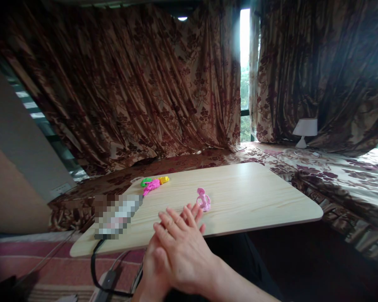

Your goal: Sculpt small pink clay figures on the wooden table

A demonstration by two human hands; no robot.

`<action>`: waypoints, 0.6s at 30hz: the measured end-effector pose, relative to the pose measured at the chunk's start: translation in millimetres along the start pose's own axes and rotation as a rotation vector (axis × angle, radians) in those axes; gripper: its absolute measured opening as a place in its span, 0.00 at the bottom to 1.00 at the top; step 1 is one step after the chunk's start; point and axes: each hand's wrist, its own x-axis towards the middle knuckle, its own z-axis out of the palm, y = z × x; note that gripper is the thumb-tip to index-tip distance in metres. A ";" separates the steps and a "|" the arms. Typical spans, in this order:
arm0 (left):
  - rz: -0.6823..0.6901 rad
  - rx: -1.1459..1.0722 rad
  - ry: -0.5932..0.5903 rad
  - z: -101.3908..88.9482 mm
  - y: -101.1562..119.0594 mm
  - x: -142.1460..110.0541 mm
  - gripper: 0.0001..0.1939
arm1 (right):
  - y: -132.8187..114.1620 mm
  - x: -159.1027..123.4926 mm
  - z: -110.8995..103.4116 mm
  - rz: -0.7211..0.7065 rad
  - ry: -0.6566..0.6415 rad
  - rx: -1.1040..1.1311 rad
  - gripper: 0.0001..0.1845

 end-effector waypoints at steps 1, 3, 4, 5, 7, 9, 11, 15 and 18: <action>-0.034 -0.035 -0.001 4.3 -2.0 -1.4 0.23 | 5.6 2.6 0.0 0.062 0.046 -0.024 0.24; -0.121 -0.155 0.001 11.6 -3.6 -5.5 0.22 | 20.7 8.8 -0.3 0.176 0.135 -0.082 0.22; -0.161 -0.211 0.006 13.9 -3.6 -7.6 0.20 | 28.4 11.2 -0.6 0.216 0.166 -0.105 0.21; -0.189 -0.251 0.017 15.1 -3.6 -9.3 0.18 | 35.0 12.7 -0.9 0.246 0.191 -0.124 0.20; -0.208 -0.260 0.055 14.6 -5.9 -11.0 0.16 | 43.1 12.7 -1.2 0.283 0.223 -0.141 0.19; -0.198 -0.221 0.111 11.1 -11.8 -10.1 0.19 | 46.5 9.8 -1.3 0.289 0.242 -0.133 0.18; -0.208 -0.128 0.169 6.1 -18.5 -7.2 0.16 | 52.7 5.3 -1.7 0.286 0.270 -0.095 0.18; -0.093 0.454 0.225 -6.7 -20.9 6.0 0.13 | 96.5 -7.0 1.2 0.364 0.446 0.102 0.17; 0.247 1.058 0.171 -15.2 -16.9 24.1 0.13 | 141.7 -16.3 11.1 0.510 0.525 0.337 0.15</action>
